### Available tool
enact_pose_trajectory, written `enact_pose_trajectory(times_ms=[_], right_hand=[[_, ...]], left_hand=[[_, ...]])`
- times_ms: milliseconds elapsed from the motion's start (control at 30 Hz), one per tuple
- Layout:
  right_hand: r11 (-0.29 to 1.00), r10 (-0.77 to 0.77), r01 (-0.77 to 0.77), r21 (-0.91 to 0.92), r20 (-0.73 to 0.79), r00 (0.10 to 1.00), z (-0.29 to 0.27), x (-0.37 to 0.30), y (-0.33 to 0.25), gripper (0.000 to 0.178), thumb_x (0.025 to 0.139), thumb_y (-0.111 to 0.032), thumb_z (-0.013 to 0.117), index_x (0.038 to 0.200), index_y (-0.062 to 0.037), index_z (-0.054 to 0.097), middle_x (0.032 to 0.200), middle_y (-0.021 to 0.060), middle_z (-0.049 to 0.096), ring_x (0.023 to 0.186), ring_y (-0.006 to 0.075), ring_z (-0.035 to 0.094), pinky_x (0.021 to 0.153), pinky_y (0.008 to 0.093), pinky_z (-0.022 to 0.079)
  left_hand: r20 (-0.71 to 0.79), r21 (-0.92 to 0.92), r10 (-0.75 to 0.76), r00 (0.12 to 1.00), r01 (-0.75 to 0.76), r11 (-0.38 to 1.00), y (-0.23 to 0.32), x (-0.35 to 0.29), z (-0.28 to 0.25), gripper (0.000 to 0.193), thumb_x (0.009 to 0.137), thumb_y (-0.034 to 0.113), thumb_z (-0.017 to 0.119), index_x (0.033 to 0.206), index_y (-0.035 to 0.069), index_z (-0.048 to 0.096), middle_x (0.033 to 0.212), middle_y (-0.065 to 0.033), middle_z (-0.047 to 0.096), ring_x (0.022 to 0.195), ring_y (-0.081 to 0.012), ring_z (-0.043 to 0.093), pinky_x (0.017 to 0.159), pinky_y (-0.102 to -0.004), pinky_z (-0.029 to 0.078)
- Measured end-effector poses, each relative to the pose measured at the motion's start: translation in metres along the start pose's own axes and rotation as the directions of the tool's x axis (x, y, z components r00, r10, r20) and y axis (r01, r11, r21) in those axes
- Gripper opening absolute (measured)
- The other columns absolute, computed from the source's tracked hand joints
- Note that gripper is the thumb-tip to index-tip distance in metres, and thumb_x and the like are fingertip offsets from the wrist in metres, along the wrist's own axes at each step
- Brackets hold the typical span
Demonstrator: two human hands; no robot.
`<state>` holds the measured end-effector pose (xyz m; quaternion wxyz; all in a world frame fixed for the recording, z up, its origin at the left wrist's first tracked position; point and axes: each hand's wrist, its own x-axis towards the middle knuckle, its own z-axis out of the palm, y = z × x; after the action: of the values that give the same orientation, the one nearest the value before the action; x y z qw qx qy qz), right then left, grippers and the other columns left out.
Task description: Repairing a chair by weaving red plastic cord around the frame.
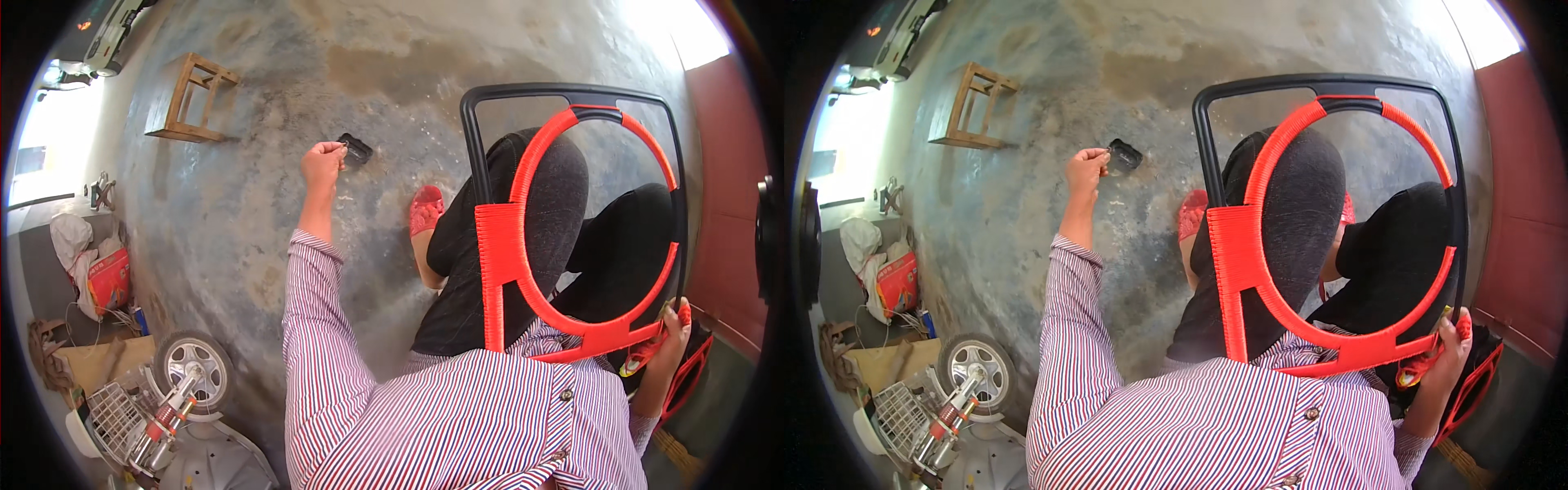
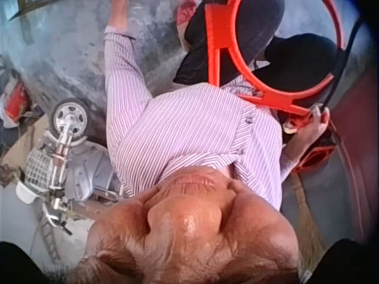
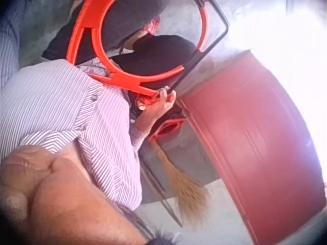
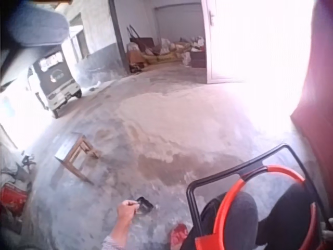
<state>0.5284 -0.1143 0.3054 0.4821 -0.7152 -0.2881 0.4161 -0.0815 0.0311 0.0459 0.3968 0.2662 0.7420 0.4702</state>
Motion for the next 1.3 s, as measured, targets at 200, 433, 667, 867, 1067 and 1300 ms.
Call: enact_pose_trajectory(times_ms=[200,433,667,867,1067,1300], right_hand=[[0.999,0.002,0.002,-0.038,0.099,0.995,0.007,-0.001,0.009,0.005,0.089,-0.003,0.056,0.091,-0.0073,0.054,0.066,-0.0042,0.049,0.047,0.0006,0.041,0.04,0.0163,0.03],[0.496,-0.526,0.5,-0.71,0.213,0.824,0.017,0.005,-0.025,0.037,0.086,-0.001,0.062,0.122,-0.0004,0.054,0.079,0.0017,0.054,0.069,0.0083,0.05,0.068,0.0225,0.043],[0.664,-0.32,0.646,-0.377,0.637,0.701,0.077,-0.041,-0.074,0.033,0.075,0.003,0.067,0.107,0.0007,0.06,0.076,0.0044,0.057,0.069,0.0125,0.057,0.066,0.0281,0.048],[0.2,0.025,0.943,-0.265,0.964,0.265,0.119,-0.041,-0.069,0.041,0.072,-0.025,0.072,0.104,-0.0028,0.062,0.089,0.0121,0.065,0.094,0.0287,0.063,0.079,0.0409,0.051],[0.312,0.091,0.93,-0.194,0.981,0.174,0.128,-0.036,-0.073,0.041,0.076,-0.031,0.07,0.105,-0.0024,0.063,0.092,0.0129,0.066,0.093,0.0294,0.064,0.078,0.0415,0.051],[0.23,0.129,0.966,-0.116,0.988,0.088,0.144,-0.03,-0.095,0.043,0.078,-0.037,0.07,0.103,-0.0025,0.065,0.089,0.0129,0.066,0.088,0.0278,0.066,0.076,0.04,0.051]], left_hand=[[0.088,-0.238,-0.064,0.994,0.083,0.968,0.067,-0.049,-0.011,0.014,0.081,0.006,0.073,0.092,0.0,0.066,0.079,-0.0062,0.068,0.059,-0.0097,0.059,0.055,-0.0244,0.051],[0.186,-0.342,-0.059,0.981,0.121,0.932,0.129,-0.09,-0.019,0.019,0.082,0.01,0.074,0.095,0.0,0.065,0.082,-0.0076,0.067,0.061,-0.0111,0.059,0.057,-0.0253,0.052],[0.253,-0.45,0.081,0.964,0.044,0.892,0.185,-0.126,-0.008,0.016,0.082,0.007,0.074,0.095,0.001,0.066,0.081,-0.0078,0.068,0.06,-0.0119,0.062,0.058,-0.0254,0.054],[0.379,-0.46,0.181,0.907,0.015,0.888,0.234,-0.155,0.024,0.017,0.081,0.009,0.075,0.094,0.001,0.067,0.08,-0.0082,0.068,0.062,-0.0122,0.063,0.06,-0.0259,0.053],[0.51,-0.471,0.231,0.829,0.044,0.881,0.247,-0.178,0.051,0.015,0.082,0.006,0.073,0.094,0.0,0.067,0.08,-0.0089,0.068,0.063,-0.0136,0.063,0.061,-0.0277,0.053],[0.591,-0.459,0.198,0.782,0.125,0.88,0.256,-0.191,0.072,0.012,0.082,0.006,0.072,0.091,-0.001,0.066,0.079,-0.0088,0.066,0.062,-0.0137,0.061,0.059,-0.0281,0.052]])
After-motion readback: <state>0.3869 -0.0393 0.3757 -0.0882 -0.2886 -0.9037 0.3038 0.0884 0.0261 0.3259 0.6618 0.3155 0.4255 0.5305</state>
